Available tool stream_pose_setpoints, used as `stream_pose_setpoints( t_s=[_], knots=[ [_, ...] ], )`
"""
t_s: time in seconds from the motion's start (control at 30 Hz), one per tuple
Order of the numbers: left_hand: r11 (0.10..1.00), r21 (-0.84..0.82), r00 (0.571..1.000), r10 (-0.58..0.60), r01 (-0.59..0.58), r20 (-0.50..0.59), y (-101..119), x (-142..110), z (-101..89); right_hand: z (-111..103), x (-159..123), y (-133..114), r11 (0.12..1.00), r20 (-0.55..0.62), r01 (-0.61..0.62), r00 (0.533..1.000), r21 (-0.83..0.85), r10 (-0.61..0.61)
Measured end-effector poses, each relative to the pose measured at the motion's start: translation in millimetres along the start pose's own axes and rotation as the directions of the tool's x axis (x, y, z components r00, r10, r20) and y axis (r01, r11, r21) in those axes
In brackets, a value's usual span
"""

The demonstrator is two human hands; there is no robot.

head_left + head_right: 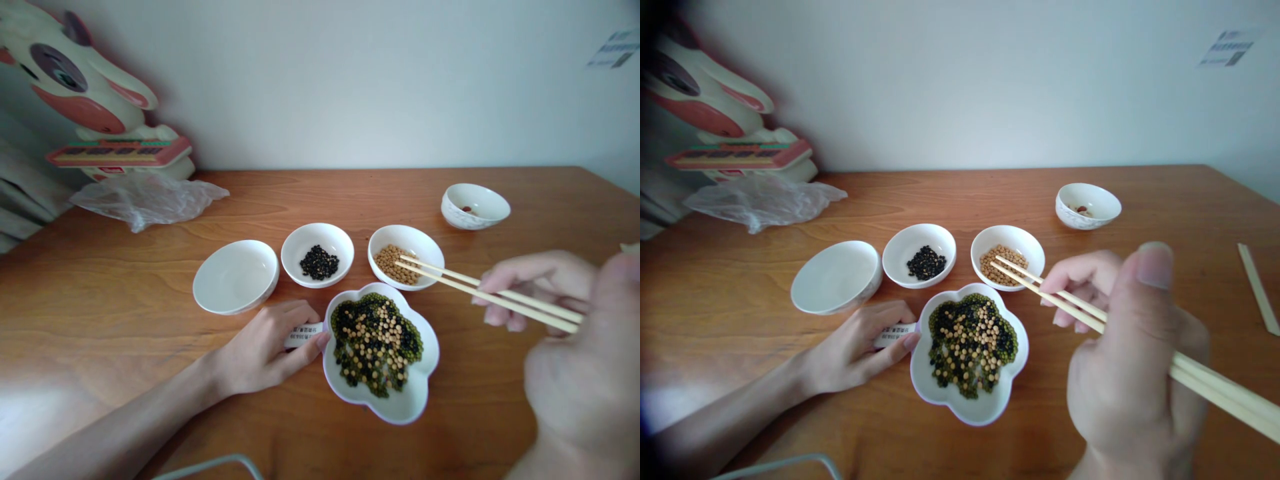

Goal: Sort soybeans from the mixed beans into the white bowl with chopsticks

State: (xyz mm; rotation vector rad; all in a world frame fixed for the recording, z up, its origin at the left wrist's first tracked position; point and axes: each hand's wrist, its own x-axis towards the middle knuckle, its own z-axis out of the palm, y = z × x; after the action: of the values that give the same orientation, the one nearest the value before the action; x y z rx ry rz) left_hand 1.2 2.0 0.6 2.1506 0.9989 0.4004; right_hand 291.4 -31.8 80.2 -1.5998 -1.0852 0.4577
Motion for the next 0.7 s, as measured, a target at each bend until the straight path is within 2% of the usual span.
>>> stream_pose_setpoints(
  t_s=[0.07, 0.17, 0.27, 0.37, 0.5, 0.7],
  knots=[
    [1.000, -0.001, 1.000, 0.003, -0.003, 0.001, 0.0, 0.4, -0.2, -1.0, -0.7, -0.2, 0.999, 0.008, -0.009, 1.000, 0.045, 0.008],
    [1.000, 0.003, 1.000, 0.009, -0.009, 0.000, -0.7, 0.5, 0.0, -4.4, -1.0, 3.9, 0.999, 0.151, -0.007, 0.988, 0.048, -0.001],
    [1.000, 0.004, 1.000, 0.005, -0.005, -0.002, -1.5, 0.0, 0.5, -1.8, -0.5, 10.3, 1.000, 0.407, 0.008, 0.913, -0.002, -0.007],
    [1.000, -0.001, 1.000, 0.002, -0.002, 0.003, -1.4, -0.7, 0.6, 7.9, -0.4, 13.5, 0.999, 0.553, -0.001, 0.833, -0.042, 0.024],
    [1.000, 0.005, 1.000, 0.001, -0.001, 0.003, -1.0, -0.8, 0.5, 17.3, -0.7, 12.2, 0.997, 0.593, 0.017, 0.805, -0.069, 0.027],
    [1.000, 0.008, 1.000, -0.004, 0.004, 0.004, -1.5, -0.4, 0.6, 12.0, 0.1, 15.2, 0.994, 0.573, 0.005, 0.817, -0.111, 0.060]
  ],
)
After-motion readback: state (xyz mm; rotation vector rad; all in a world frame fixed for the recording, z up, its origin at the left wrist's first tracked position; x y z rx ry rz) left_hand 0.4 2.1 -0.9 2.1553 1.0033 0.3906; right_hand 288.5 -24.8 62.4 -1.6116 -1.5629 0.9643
